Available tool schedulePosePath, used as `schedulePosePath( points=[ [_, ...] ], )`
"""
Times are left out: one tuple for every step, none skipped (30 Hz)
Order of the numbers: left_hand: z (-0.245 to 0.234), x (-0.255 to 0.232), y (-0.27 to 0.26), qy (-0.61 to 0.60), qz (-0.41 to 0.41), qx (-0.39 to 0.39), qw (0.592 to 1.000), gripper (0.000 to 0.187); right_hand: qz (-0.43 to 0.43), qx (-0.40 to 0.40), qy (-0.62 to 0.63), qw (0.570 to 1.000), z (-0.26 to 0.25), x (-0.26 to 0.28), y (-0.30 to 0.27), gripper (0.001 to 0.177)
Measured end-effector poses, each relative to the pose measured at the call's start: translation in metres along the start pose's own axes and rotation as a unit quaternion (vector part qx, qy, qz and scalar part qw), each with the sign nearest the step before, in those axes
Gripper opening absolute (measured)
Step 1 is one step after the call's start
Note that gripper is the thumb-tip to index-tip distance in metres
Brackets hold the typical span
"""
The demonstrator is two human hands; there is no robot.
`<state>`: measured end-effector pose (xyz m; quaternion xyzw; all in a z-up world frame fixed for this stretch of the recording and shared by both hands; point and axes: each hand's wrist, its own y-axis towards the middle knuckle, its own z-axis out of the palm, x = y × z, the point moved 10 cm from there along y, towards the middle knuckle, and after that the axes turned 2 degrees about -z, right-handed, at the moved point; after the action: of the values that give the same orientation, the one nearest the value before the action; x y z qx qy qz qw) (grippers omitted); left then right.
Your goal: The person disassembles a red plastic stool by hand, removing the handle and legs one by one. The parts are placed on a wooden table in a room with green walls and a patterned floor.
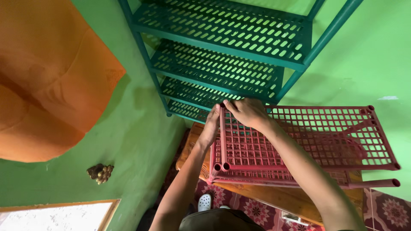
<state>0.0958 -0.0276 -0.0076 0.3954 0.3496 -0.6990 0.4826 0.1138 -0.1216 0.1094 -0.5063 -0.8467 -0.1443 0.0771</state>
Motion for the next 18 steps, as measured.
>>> schedulePosePath(
  points=[
    [-0.001,-0.001,0.0,0.017,-0.005,-0.003,1.0,0.084,0.014,0.028,-0.003,0.999,0.006,-0.003,0.001,0.071],
    [-0.002,-0.002,0.0,0.034,-0.01,-0.006,0.999,0.086,0.027,0.057,-0.007,0.998,0.011,-0.007,0.002,0.072],
    [-0.001,-0.003,0.001,0.024,-0.017,-0.006,1.0,0.086,0.04,0.085,-0.011,0.996,0.015,-0.01,0.003,0.073],
    [0.0,-0.004,0.002,0.014,-0.024,-0.006,1.0,0.085,0.044,0.094,-0.015,0.994,0.016,-0.011,0.006,0.075],
    [0.001,-0.004,0.003,0.003,-0.031,-0.007,0.999,0.085,0.047,0.106,-0.019,0.993,0.018,-0.012,0.008,0.078],
    [0.003,-0.007,0.005,-0.007,-0.03,0.003,1.0,0.085,0.05,0.117,-0.023,0.992,0.019,-0.014,0.01,0.081],
    [0.004,-0.008,0.004,-0.017,-0.031,0.013,0.999,0.085,0.05,0.118,-0.018,0.992,0.019,-0.014,0.011,0.081],
    [0.006,-0.008,0.003,-0.026,-0.032,0.023,0.999,0.086,0.05,0.119,-0.012,0.992,0.019,-0.015,0.013,0.081],
    [0.005,-0.009,0.005,-0.019,-0.038,0.017,0.999,0.085,0.049,0.117,-0.008,0.992,0.017,-0.016,0.016,0.081],
    [0.004,-0.009,0.006,-0.012,-0.045,0.012,0.999,0.084,0.055,0.124,-0.011,0.991,0.017,-0.018,0.018,0.082],
    [0.002,-0.007,0.008,-0.005,-0.052,0.005,0.999,0.084,0.06,0.131,-0.013,0.989,0.018,-0.019,0.019,0.083],
    [0.001,-0.007,0.01,-0.006,-0.046,0.008,0.999,0.083,0.066,0.138,-0.015,0.988,0.019,-0.021,0.02,0.084],
    [0.0,-0.005,0.012,-0.008,-0.042,0.01,0.999,0.082,0.062,0.136,-0.013,0.989,0.019,-0.021,0.02,0.083],
    [-0.001,-0.002,0.014,-0.009,-0.037,0.012,0.999,0.082,0.058,0.134,-0.011,0.989,0.019,-0.021,0.02,0.083],
    [-0.002,0.0,0.017,-0.019,-0.032,0.017,0.999,0.08,0.055,0.132,-0.009,0.99,0.019,-0.022,0.019,0.082],
    [-0.004,0.003,0.019,-0.028,-0.027,0.022,0.999,0.079,0.046,0.125,-0.003,0.991,0.018,-0.022,0.02,0.081],
    [-0.005,0.006,0.02,-0.037,-0.022,0.027,0.999,0.078,0.038,0.119,0.002,0.992,0.017,-0.022,0.02,0.08],
    [-0.007,0.008,0.021,-0.018,-0.01,0.023,1.0,0.078,0.03,0.112,0.007,0.993,0.016,-0.022,0.02,0.079]
  ],
)
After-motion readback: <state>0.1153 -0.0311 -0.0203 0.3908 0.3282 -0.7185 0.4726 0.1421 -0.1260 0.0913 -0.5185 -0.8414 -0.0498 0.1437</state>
